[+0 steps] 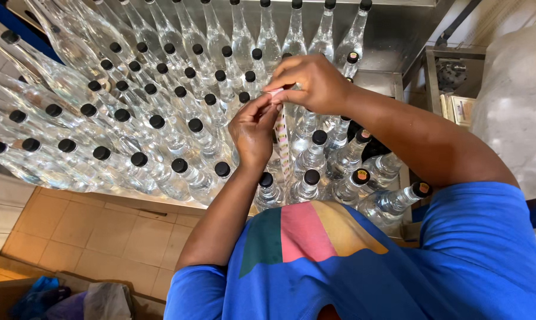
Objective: The person stands at a stainless steel table and applies small circular stickers to the black caps of numerous clear glass bottles arranged in rows. They peel stickers from a sheet and press them onto the bottle tops one by one, working systematically across the table.
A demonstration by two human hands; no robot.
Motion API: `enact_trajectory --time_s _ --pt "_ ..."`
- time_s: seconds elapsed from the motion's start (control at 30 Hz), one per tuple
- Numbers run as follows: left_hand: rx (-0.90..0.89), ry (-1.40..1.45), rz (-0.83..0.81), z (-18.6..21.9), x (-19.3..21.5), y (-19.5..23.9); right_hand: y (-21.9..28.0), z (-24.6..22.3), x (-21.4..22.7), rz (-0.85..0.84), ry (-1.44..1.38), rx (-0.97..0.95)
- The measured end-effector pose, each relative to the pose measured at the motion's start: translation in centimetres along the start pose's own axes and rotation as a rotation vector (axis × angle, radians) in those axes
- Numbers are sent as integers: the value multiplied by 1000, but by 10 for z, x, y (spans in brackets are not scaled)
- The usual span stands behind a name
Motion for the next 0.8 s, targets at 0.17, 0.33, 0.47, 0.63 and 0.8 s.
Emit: enact_trajectory --time_s 0.17,0.33,0.47,0.63,0.8 --pt "-124 -89 35 13 3 4 8 30 9 -62 -274 -256" --pt "-41 -80 32 5 3 8 15 87 38 127 -381 -633" --pt "112 -56 -3 9 0 18 94 290 76 380 -221 -744" --pt "133 -56 -6 -7 -3 27 141 353 117 84 338 -772" --pt "-163 -320 -49 2 -3 29 139 341 113 -207 334 -1208"
Point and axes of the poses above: each hand's wrist, its own y-axis away from the middle knuckle, its own x-axis out of the back of the hand, z = x × y, the point moved 2 cm from there along -y, towards the middle knuckle, and after that the axes turned 3 degrees about x, right-handed, at the moved point
